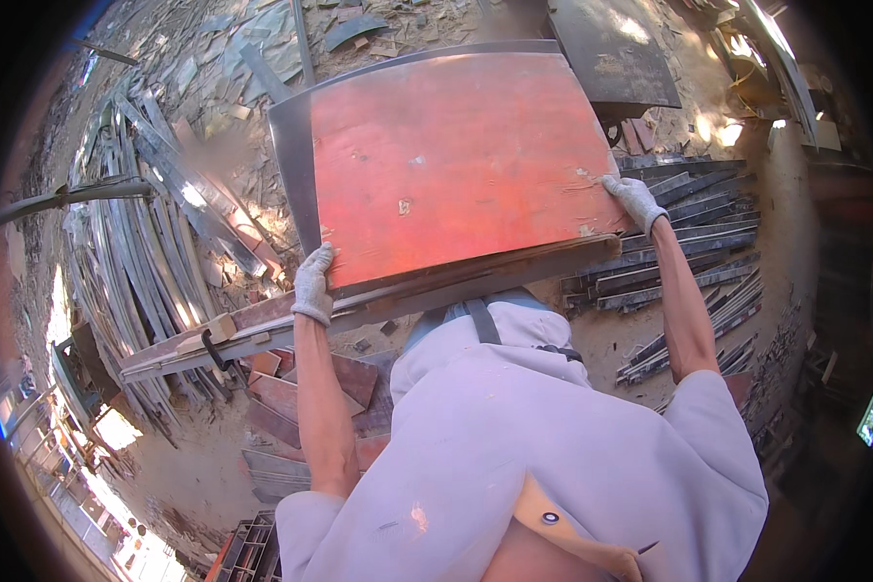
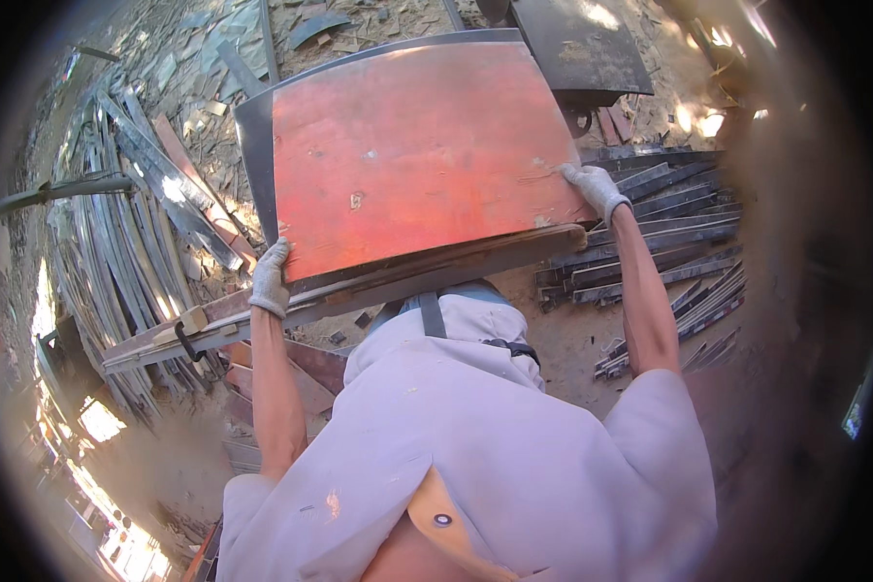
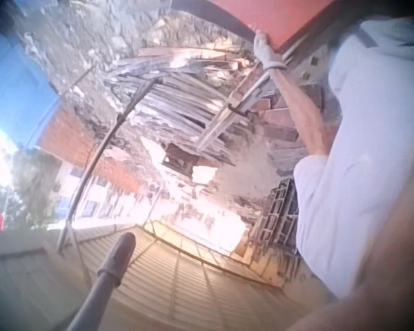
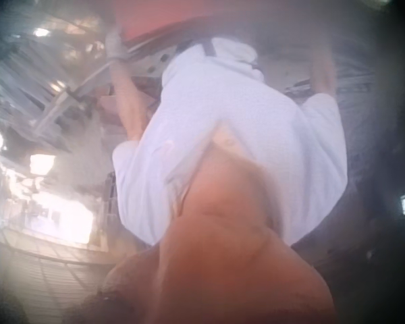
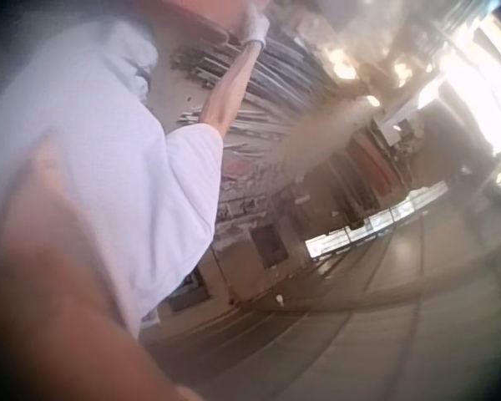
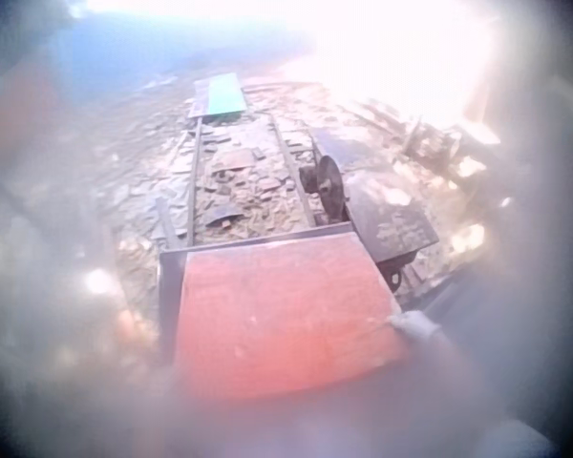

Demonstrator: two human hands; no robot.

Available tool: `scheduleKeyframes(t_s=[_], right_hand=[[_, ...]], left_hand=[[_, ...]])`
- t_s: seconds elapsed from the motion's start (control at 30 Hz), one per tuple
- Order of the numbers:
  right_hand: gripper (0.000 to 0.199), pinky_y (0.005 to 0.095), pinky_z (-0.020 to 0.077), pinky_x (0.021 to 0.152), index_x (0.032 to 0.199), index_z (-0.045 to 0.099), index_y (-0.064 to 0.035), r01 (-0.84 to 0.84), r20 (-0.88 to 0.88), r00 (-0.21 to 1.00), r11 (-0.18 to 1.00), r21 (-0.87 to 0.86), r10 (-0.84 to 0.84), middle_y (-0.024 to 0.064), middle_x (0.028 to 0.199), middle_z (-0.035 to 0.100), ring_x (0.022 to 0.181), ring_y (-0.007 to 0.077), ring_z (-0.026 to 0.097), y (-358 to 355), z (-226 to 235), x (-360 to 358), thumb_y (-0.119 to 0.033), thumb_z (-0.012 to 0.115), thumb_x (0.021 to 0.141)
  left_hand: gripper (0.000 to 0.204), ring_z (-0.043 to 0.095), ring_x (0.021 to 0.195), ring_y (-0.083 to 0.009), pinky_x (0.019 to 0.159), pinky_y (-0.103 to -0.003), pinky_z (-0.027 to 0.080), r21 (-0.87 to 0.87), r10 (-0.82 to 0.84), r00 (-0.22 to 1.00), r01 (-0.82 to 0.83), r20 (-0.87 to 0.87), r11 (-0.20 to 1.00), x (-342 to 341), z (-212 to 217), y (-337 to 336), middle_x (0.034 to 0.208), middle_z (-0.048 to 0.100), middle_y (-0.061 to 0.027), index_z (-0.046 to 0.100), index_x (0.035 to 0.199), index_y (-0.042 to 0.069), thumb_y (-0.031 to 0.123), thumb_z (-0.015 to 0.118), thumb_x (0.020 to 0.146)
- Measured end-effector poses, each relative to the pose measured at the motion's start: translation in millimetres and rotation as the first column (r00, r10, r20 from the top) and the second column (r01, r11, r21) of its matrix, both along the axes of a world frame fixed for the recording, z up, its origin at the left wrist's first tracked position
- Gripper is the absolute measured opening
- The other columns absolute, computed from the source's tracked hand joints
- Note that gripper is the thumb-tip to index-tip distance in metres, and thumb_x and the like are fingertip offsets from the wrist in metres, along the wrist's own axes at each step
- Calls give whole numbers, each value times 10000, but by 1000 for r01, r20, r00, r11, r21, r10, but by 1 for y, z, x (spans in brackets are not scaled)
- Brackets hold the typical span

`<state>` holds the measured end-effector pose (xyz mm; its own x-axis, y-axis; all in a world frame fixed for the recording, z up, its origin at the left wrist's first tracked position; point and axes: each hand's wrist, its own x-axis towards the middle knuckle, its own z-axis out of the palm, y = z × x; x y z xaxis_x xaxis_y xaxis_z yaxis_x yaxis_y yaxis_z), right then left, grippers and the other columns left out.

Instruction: The person places red and gray metal sheets onto a cutting machine, aligns them, and cuts them into smaller pieces. The person then stacks the cut pieces on the floor.

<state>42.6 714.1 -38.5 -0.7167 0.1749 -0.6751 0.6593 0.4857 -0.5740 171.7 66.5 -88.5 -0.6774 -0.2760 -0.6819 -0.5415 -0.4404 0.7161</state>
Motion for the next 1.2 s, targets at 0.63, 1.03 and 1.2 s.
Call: scheduleKeyframes(t_s=[0.63, 1.03, 1.2], right_hand=[[637, 520, 545, 980, 1123, 765, 32, -516, 109, 832, 687, 512, 544, 303, 1163, 727, 1130, 472, 687, -267, -35, 0, -568, 684, 924], [658, 487, 538, 989, 1130, 727, 36, -542, 160, 830, 703, 461, 535, 292, 1188, 727, 1146, 439, 687, -352, -58, 32, -571, 742, 877], [692, 467, 531, 963, 1168, 703, 47, -280, 81, 960, 907, 315, 268, 255, 1197, 733, 1130, 375, 696, -359, -40, 41, -546, 830, 835]], left_hand=[[459, 681, 1207, -371, 1039, -499, 520, -461, -314, 461, 884, 830, 78, 46, -37, -204, 1260, 738, -182, 778, 1217, 154, 492, 526, 1034], [505, 693, 1201, -381, 1045, -495, 529, -409, -249, 363, 898, 898, -165, 38, -10, -277, 1240, 748, -199, 813, 1111, 82, 499, 592, 932], [730, 640, 1314, -356, 1115, -450, 489, -279, -325, 275, 960, 905, 35, 26, 1, -296, 1374, 682, -222, 755, 1296, 117, 702, 601, 887]])
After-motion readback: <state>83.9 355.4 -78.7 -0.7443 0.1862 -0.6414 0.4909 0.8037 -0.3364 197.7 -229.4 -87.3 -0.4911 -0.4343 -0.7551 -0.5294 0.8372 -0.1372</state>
